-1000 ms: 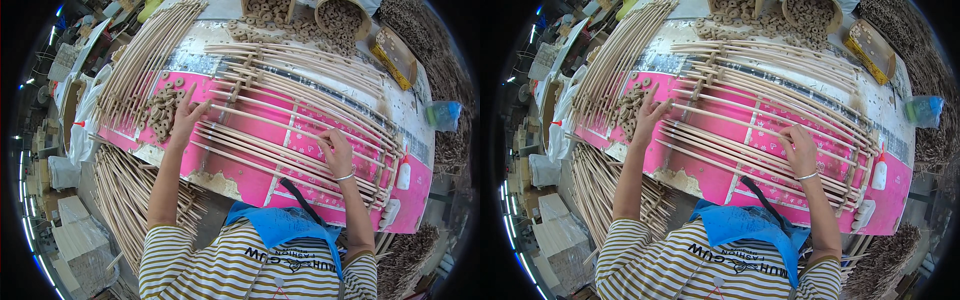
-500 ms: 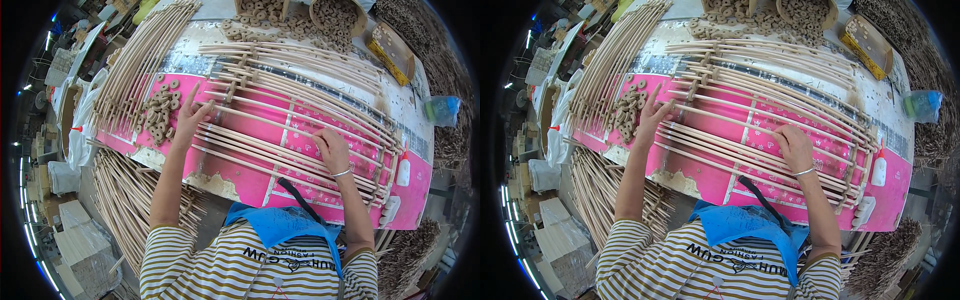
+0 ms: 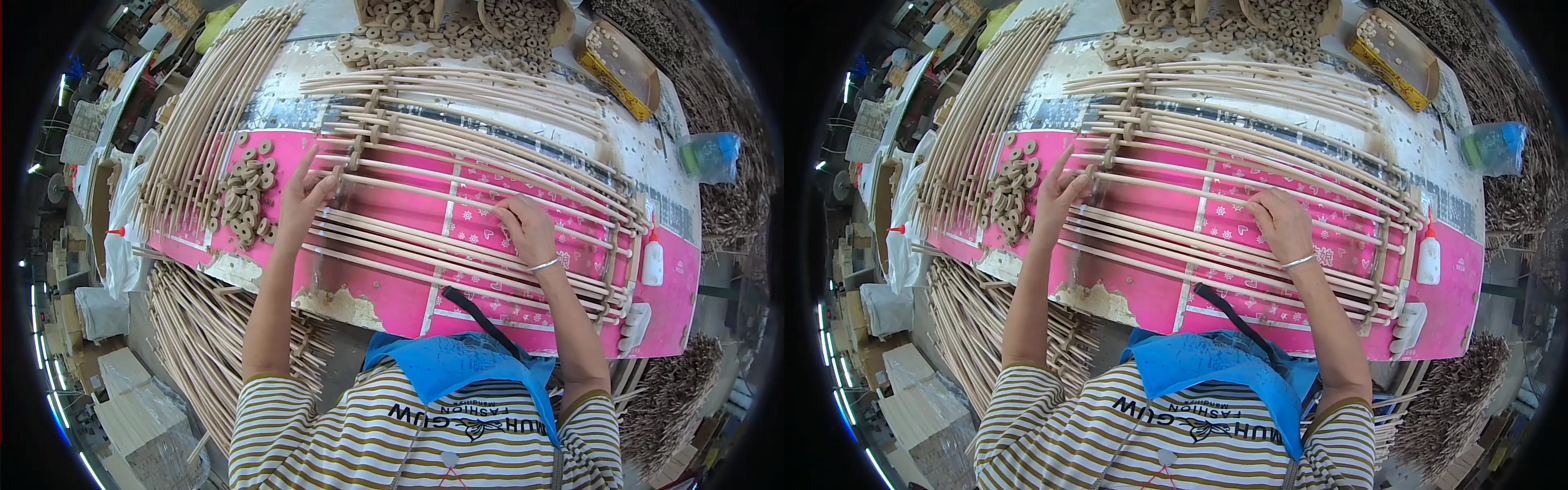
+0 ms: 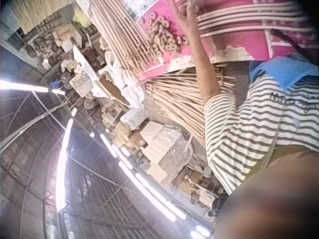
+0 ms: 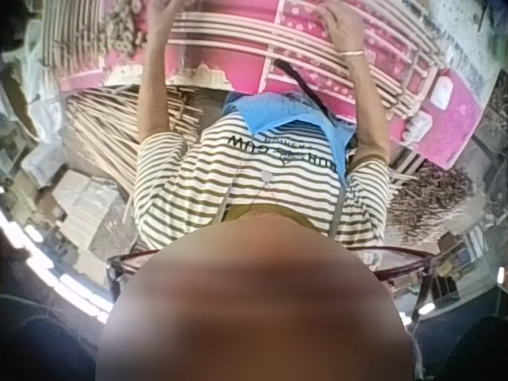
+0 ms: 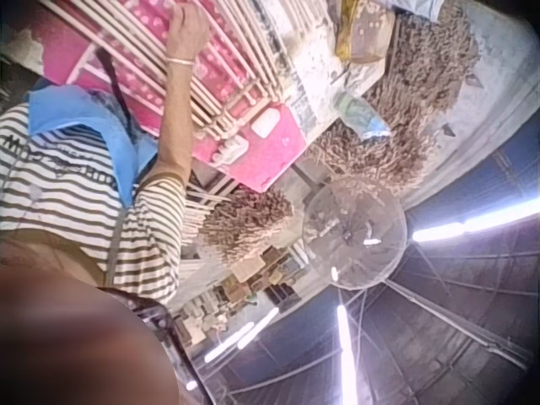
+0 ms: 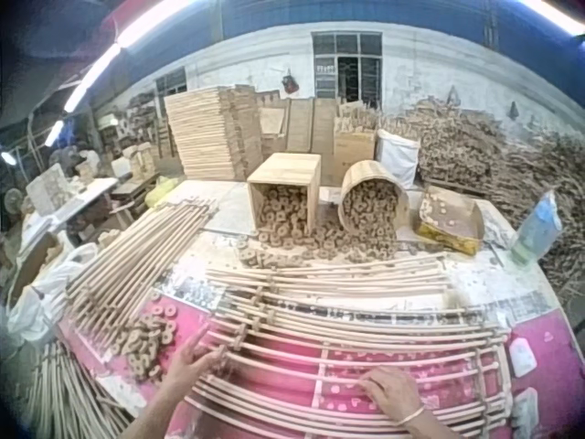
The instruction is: Assembling a wooden lattice structure by threading circular connectors onto wooden rods.
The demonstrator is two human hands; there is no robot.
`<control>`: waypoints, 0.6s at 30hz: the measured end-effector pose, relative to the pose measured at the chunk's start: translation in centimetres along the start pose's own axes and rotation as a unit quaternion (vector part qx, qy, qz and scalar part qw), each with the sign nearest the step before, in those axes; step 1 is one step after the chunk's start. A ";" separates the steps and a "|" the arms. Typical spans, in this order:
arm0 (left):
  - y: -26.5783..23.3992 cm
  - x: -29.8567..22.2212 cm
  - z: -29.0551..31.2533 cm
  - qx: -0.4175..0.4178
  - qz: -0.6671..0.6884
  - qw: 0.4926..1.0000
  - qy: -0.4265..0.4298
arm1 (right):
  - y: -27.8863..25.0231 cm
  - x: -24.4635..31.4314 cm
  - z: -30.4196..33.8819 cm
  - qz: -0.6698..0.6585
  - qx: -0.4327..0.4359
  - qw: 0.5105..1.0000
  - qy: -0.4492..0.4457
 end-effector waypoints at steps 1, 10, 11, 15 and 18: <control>-0.2 -0.7 0.2 -0.010 -0.117 0.993 0.020 | -0.1 -0.1 0.0 0.001 -0.001 1.000 0.002; 0.3 -1.3 0.1 -0.035 -0.532 0.790 0.303 | 0.1 -0.9 0.0 -0.001 0.004 1.000 -0.021; 0.4 -1.2 0.0 -0.040 -0.531 0.794 0.295 | 0.2 -0.7 0.1 -0.024 -0.003 1.000 -0.007; 0.3 -0.7 -0.1 -0.038 -0.528 0.793 0.302 | 0.5 -0.8 0.0 -0.056 0.006 0.998 0.010; 0.7 -0.2 -0.4 -0.028 -0.513 0.810 0.284 | 0.2 -0.6 -0.1 0.009 -0.015 0.999 -0.031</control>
Point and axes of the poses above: each hand's wrist, its own z-axis away from the middle knuckle, its own y-axis out of the palm, x = y × z, the point moved 2 cm from there along -z, towards the middle knuckle, and after that the axes turned 3 degrees about -x, right-handed, at the moved point
